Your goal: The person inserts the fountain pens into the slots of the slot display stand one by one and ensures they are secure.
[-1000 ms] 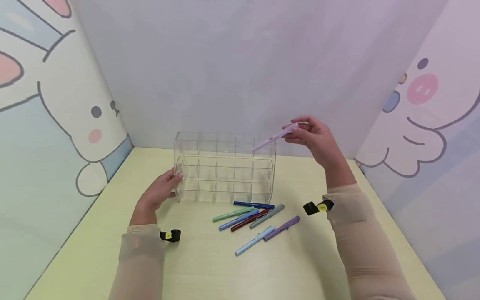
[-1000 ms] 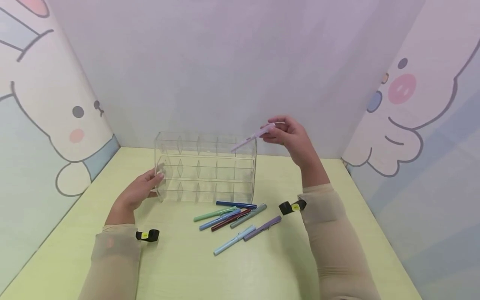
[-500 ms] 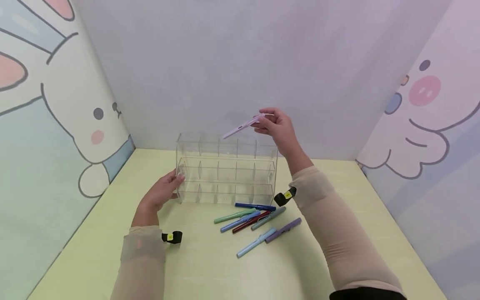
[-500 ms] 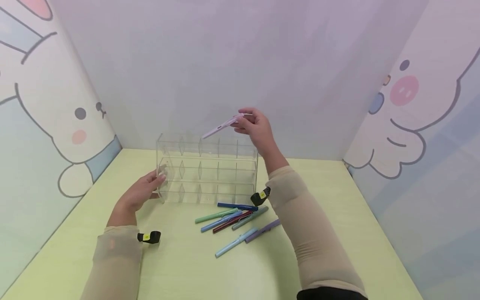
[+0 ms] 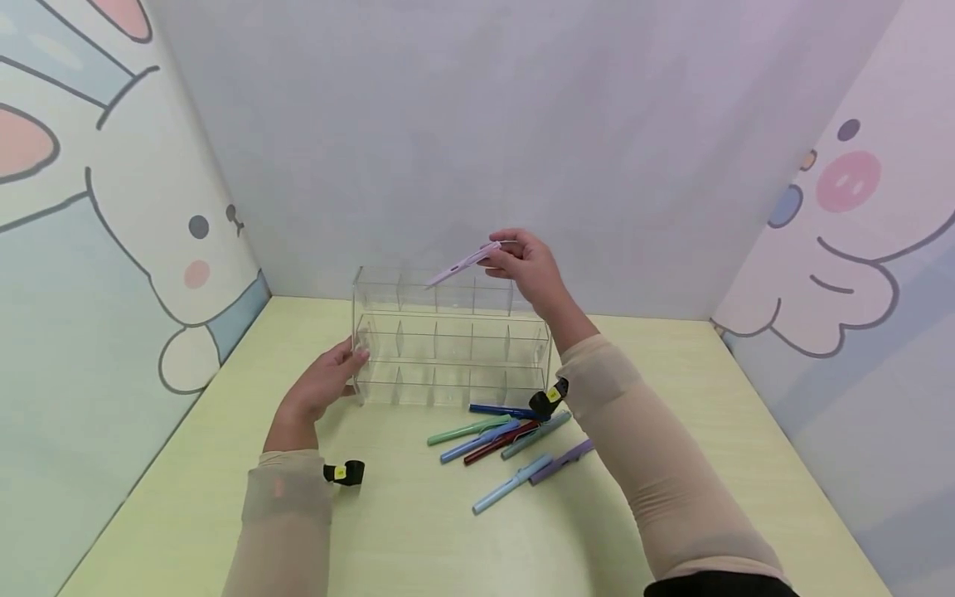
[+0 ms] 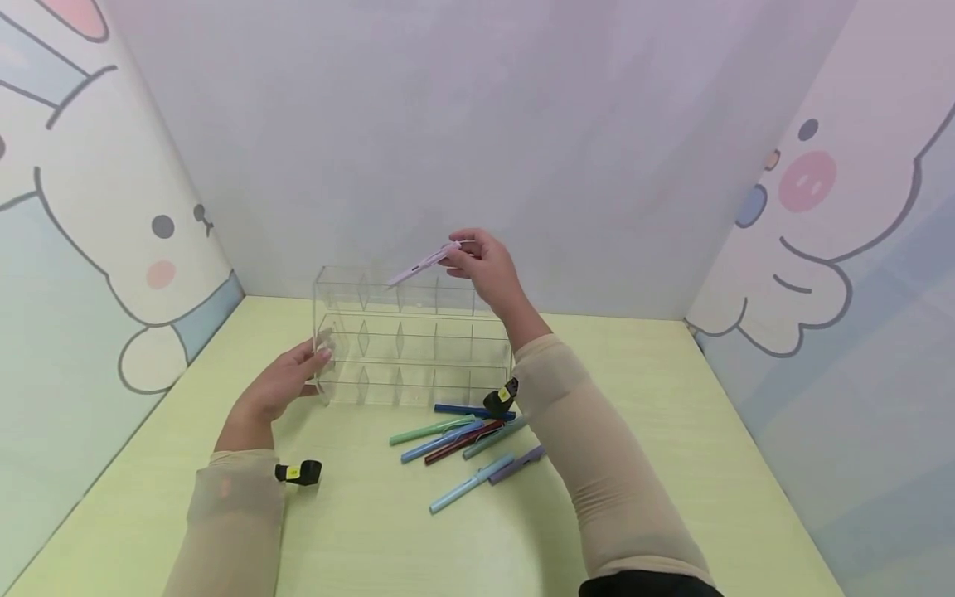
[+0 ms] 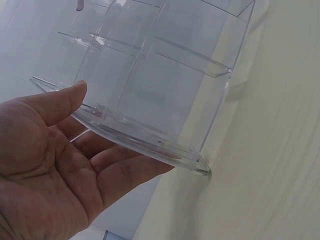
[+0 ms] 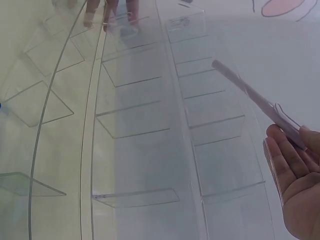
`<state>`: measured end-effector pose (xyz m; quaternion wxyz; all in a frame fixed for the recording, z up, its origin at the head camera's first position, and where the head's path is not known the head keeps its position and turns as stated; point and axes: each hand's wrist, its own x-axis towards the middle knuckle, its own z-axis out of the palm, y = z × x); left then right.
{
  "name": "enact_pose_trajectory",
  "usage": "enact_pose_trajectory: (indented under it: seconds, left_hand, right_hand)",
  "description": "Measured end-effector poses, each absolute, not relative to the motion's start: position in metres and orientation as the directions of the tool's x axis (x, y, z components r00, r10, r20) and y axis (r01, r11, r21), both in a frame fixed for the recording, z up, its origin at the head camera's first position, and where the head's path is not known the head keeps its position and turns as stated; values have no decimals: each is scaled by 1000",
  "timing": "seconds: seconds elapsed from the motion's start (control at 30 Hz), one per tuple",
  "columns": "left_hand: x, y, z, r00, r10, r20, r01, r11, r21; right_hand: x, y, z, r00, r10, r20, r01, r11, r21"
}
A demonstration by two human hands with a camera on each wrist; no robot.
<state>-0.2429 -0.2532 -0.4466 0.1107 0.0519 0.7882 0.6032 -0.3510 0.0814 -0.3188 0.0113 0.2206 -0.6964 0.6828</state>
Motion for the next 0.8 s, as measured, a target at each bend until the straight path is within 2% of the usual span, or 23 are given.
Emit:
enact_pose_trajectory:
  seconds: [0.33, 0.8]
  left_hand:
    - [-242, -252, -445, -971, 206, -122, -64, 268, 961]
    - [-243, -253, -445, -971, 196, -140, -83, 274, 958]
  right_hand:
    - [-345, 68, -319, -872, -377, 311, -366, 82, -927]
    - [-344, 53, -322, -866, -427, 258, -375, 217, -901]
